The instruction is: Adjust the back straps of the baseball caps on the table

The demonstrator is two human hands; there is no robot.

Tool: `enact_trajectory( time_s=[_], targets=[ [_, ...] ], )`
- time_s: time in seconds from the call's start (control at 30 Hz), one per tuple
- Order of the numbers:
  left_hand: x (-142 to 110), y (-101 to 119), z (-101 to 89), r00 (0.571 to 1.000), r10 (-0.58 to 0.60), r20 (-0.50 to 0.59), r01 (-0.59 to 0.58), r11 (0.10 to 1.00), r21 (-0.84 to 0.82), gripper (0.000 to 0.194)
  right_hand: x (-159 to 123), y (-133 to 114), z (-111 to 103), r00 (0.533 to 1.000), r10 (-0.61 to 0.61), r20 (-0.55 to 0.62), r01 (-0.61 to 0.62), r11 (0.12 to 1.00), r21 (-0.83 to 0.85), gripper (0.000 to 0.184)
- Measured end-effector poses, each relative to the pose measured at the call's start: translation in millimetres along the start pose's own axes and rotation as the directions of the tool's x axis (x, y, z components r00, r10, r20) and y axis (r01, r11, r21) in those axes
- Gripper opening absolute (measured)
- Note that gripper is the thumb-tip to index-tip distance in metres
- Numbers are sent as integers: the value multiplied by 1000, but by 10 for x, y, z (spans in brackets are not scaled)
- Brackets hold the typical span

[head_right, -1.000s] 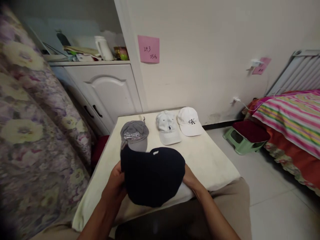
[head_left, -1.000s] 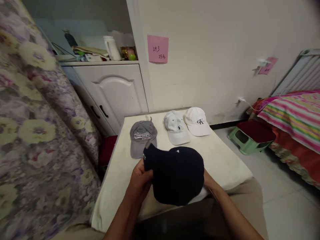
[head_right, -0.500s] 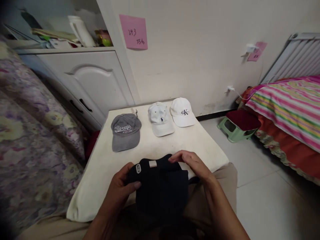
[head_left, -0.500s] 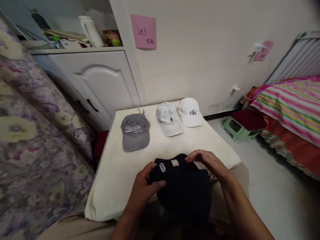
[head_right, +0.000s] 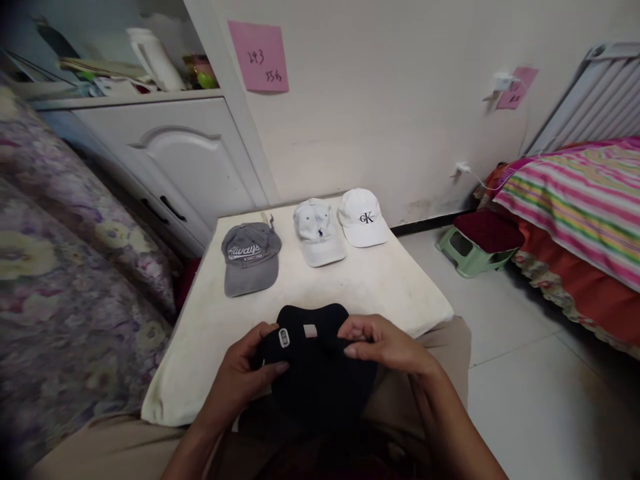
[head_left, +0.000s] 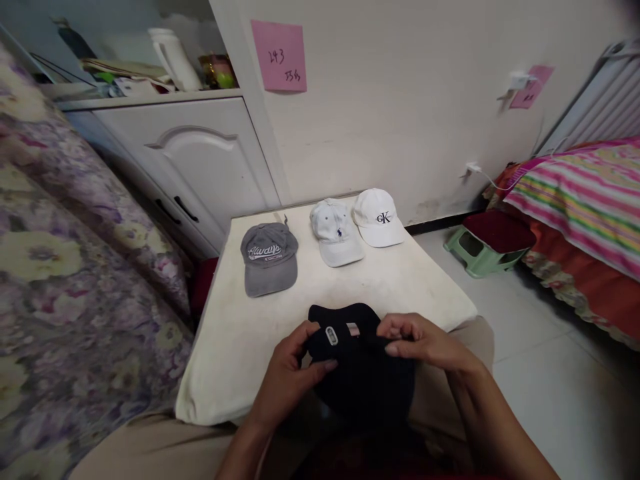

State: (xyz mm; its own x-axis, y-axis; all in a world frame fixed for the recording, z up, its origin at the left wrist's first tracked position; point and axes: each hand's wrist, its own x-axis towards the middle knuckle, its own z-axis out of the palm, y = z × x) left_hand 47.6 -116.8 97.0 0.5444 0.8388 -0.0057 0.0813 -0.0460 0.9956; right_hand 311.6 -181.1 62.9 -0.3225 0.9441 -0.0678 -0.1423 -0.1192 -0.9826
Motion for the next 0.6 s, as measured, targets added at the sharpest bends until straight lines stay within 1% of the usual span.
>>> enact_trajectory(
  time_s=[0.07, 0.1, 0.2, 0.27, 0.33, 0.4, 0.5, 0.6],
  targets=[
    [-9, 19, -8, 1000, -11, 4, 11, 1000, -6, 25, -19, -32, -22, 994, -12, -113, 21, 997, 78, 20],
    [-14, 28, -10, 1000, -24, 7, 24, 1000, -11, 27, -25, -49, -28, 990, -12, -143, 31, 991, 129, 20],
    [-27, 46, -14, 996, -80, 34, 80, 997, 1, 37, -37, -97, -19, 987, -32, -155, 72, 962, 263, 24],
    [-31, 50, -13, 994, -86, 67, 85, 996, 18, 41, -43, -125, -7, 987, -65, -145, 105, 954, 282, 26],
    [-33, 47, -10, 993, -65, 100, 63, 998, 24, 36, -52, -141, -3, 990, -80, -119, 108, 961, 254, 26],
    [-36, 40, -5, 992, -49, 118, 45, 998, 40, 28, -62, -135, -11, 992, -80, -93, 96, 978, 185, 27],
    [-52, 35, 1, 992, -57, 113, 48, 995, 82, 22, -71, -103, -31, 996, -65, -59, 69, 995, 68, 27],
    [-87, 47, -10, 992, -7, 129, -7, 994, 107, 19, -66, -101, -28, 998, -49, -49, 47, 998, -37, 23]
  ],
)
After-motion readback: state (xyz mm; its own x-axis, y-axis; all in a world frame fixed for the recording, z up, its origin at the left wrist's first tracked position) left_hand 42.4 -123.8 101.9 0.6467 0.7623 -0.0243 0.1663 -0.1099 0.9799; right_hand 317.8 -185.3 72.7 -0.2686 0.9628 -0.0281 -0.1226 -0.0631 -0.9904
